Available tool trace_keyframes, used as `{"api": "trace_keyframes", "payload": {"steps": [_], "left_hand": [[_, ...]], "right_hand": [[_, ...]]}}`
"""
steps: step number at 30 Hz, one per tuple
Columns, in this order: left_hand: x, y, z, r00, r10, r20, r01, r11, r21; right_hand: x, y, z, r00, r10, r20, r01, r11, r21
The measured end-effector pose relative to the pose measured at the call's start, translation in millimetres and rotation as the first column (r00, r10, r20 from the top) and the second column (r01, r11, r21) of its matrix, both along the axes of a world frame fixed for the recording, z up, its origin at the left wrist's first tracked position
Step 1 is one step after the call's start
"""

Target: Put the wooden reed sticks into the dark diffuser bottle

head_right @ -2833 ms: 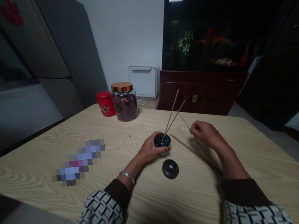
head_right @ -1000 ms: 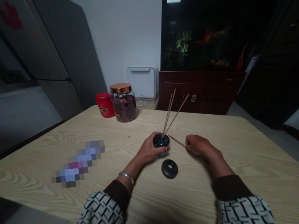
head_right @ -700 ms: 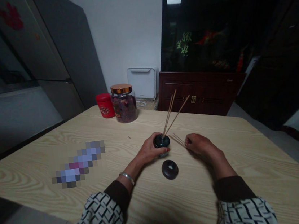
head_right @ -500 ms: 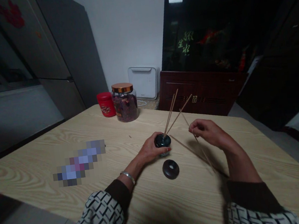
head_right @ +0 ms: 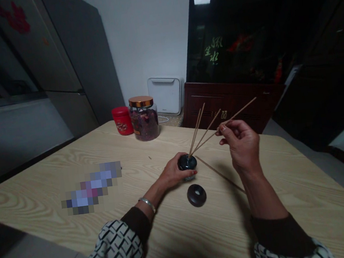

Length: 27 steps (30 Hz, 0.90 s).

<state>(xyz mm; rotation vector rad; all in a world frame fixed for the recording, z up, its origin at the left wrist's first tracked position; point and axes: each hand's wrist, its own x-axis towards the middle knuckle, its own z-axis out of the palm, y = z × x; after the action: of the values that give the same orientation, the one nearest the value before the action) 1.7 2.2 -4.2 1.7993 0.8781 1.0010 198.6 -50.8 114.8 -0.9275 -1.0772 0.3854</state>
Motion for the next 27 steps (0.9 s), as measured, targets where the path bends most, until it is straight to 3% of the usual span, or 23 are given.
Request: {"api": "trace_keyframes", "payload": {"steps": [7,12,15,20,23,25,27], "left_hand": [[2,2,-4.9,1.0,-0.004,0.018,0.003,1.0,0.025],[1,0,-1.9,1.0,0.005,0.011,-0.006,0.999,0.038],[0,0,-1.0,1.0,0.0,0.009,-0.001,0.999,0.039],[0,1,-2.5,1.0,0.001,0.002,-0.001,1.0,0.021],[0,0,-1.9,1.0,0.003,0.003,-0.003,1.0,0.016],[0,0,-1.0,1.0,0.006,0.004,-0.006,1.0,0.013],[0,-1,-0.3,1.0,0.006,0.009,-0.006,1.0,0.009]], "right_hand": [[-18,2,-15.9,0.973,0.07,0.22,-0.045,0.992,-0.116],[-30,6,-32.7,0.887,0.125,0.445,-0.005,0.966,-0.26],[-27,7,-33.4,0.843,0.186,0.504,-0.019,0.948,-0.317],[12,6,-24.3,0.742,0.418,0.523,-0.09,0.836,-0.541],[39,9,-35.3,0.585,0.475,0.658,0.129,0.746,-0.653],[50,14,-50.9,0.432,0.505,0.747,0.352,0.669,-0.655],[53,19,-67.7,0.33,0.547,0.77,0.487,0.6,-0.635]]}}
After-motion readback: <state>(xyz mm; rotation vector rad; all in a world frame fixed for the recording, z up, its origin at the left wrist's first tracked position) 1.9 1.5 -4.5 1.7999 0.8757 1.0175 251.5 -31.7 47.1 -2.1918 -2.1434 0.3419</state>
